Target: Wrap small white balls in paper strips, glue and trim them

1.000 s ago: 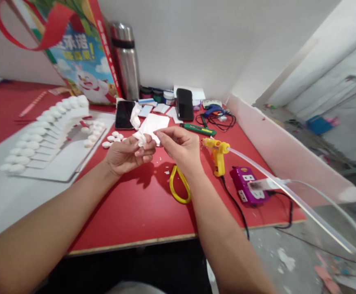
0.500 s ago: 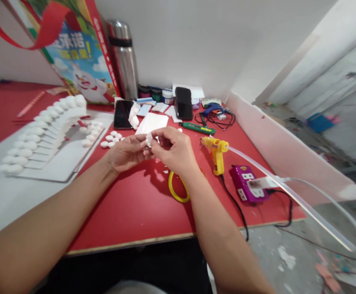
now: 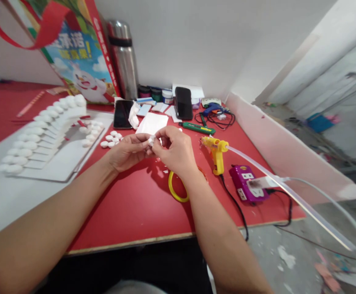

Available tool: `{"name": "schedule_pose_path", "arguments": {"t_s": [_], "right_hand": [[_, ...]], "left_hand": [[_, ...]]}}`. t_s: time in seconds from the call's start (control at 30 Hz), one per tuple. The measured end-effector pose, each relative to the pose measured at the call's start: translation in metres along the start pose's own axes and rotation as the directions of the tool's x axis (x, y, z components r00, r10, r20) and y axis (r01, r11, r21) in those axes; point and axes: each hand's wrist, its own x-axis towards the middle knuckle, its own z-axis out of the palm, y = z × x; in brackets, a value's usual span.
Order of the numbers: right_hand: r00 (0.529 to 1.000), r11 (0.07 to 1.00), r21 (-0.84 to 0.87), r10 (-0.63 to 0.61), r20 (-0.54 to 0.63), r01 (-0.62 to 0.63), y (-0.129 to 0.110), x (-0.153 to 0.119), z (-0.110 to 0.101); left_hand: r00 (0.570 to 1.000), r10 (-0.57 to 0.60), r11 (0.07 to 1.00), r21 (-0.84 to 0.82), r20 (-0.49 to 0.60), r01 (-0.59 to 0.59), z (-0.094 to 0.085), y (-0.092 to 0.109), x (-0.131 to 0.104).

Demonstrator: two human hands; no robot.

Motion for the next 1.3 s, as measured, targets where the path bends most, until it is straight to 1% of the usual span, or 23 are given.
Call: {"name": "schedule_pose_path", "arguments": {"t_s": [0.2,0.27,0.33,0.43,0.5,0.57,0.8,0.93,1.03,1.1,1.17,1.2,1.3], "right_hand": [[0.991,0.991,-0.016,0.131,-0.036,-0.131,0.004,0.001,0.005],[0.986,0.987,0.021,0.163,-0.033,-0.162,0.005,0.002,0.006],[0.983,0.976,0.121,0.184,0.004,-0.183,0.006,0.003,0.005],[0.973,0.93,0.292,0.196,0.117,-0.223,0.007,0.004,0.004],[0.966,0.912,0.333,0.19,0.173,-0.239,0.008,0.004,0.004],[0.966,0.915,0.329,0.179,0.188,-0.234,0.009,0.003,0.006],[0.988,0.951,0.273,0.125,0.095,-0.147,0.011,-0.001,0.01],[0.99,0.957,0.251,0.137,0.044,-0.144,0.008,-0.003,0.011],[0.986,0.97,0.19,0.16,-0.038,-0.15,0.004,-0.002,0.012],[0.977,0.968,0.176,0.195,-0.089,-0.177,0.002,-0.002,0.013],[0.958,0.944,0.23,0.266,-0.106,-0.236,0.003,-0.001,0.015],[0.946,0.92,0.281,0.31,-0.096,-0.273,0.004,0.0,0.016],[0.903,0.793,0.474,0.431,0.009,-0.383,0.01,0.002,0.018]], "left_hand": [[0.995,0.085,0.991,0.104,-0.051,-0.079,0.001,-0.005,0.003],[0.993,0.097,0.99,0.113,-0.07,-0.089,0.002,-0.007,0.003],[0.992,0.099,0.99,0.108,-0.074,-0.091,0.003,-0.007,0.003],[0.993,0.103,0.991,0.091,-0.059,-0.097,0.002,-0.007,0.003],[0.993,0.106,0.992,0.077,-0.043,-0.102,0.002,-0.007,0.003],[0.993,0.11,0.992,0.061,-0.03,-0.108,0.002,-0.007,0.003],[0.991,0.129,0.991,0.026,-0.026,-0.129,0.003,-0.009,0.003],[0.99,0.135,0.99,0.04,-0.039,-0.134,0.004,-0.011,0.005],[0.988,0.149,0.988,0.057,-0.052,-0.146,0.004,-0.013,0.006],[0.987,0.147,0.987,0.07,-0.063,-0.142,0.004,-0.015,0.007],[0.987,0.134,0.988,0.086,-0.094,-0.126,0.004,-0.016,0.008],[0.985,0.126,0.989,0.096,-0.115,-0.115,0.004,-0.017,0.008],[0.984,0.096,0.992,0.102,-0.152,-0.081,0.004,-0.017,0.008]]}}
